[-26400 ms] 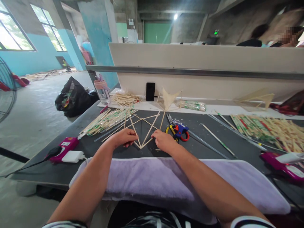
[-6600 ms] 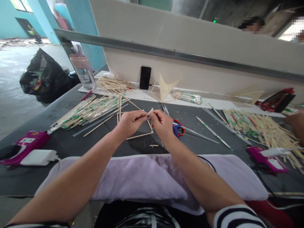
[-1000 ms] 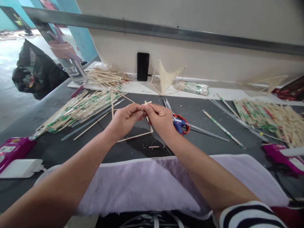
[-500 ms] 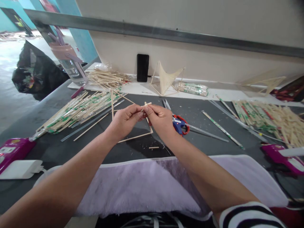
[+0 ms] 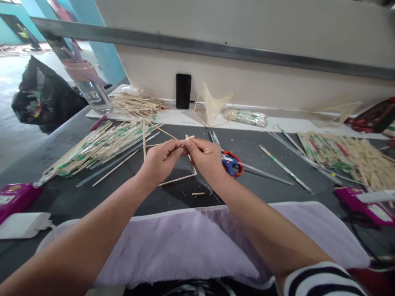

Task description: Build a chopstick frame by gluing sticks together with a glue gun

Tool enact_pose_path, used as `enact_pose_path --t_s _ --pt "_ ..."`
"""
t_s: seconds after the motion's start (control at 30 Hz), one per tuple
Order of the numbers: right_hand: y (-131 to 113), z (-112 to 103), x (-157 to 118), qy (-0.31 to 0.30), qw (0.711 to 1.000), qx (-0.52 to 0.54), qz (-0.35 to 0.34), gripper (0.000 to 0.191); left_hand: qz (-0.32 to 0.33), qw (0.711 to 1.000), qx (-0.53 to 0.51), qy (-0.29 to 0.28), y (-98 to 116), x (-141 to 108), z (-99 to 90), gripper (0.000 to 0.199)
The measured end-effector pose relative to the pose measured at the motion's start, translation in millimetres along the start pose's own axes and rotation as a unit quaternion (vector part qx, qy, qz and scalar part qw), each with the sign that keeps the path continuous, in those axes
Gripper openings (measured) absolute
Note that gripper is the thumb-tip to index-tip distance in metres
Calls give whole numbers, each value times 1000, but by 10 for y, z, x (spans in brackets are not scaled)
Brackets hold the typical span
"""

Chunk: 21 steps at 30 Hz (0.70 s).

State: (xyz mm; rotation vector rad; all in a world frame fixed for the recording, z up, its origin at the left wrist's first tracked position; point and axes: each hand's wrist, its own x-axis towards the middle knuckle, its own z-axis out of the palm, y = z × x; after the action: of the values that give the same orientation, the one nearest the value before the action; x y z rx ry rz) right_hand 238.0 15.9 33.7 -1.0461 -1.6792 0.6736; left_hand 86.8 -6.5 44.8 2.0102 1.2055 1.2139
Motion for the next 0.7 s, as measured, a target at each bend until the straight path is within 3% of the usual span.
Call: enact_pose_path --t_s 0.7 --pt "-19 2 -19 14 1000 -8 -14 28 63 991 116 12 -40 -28 -27 22"
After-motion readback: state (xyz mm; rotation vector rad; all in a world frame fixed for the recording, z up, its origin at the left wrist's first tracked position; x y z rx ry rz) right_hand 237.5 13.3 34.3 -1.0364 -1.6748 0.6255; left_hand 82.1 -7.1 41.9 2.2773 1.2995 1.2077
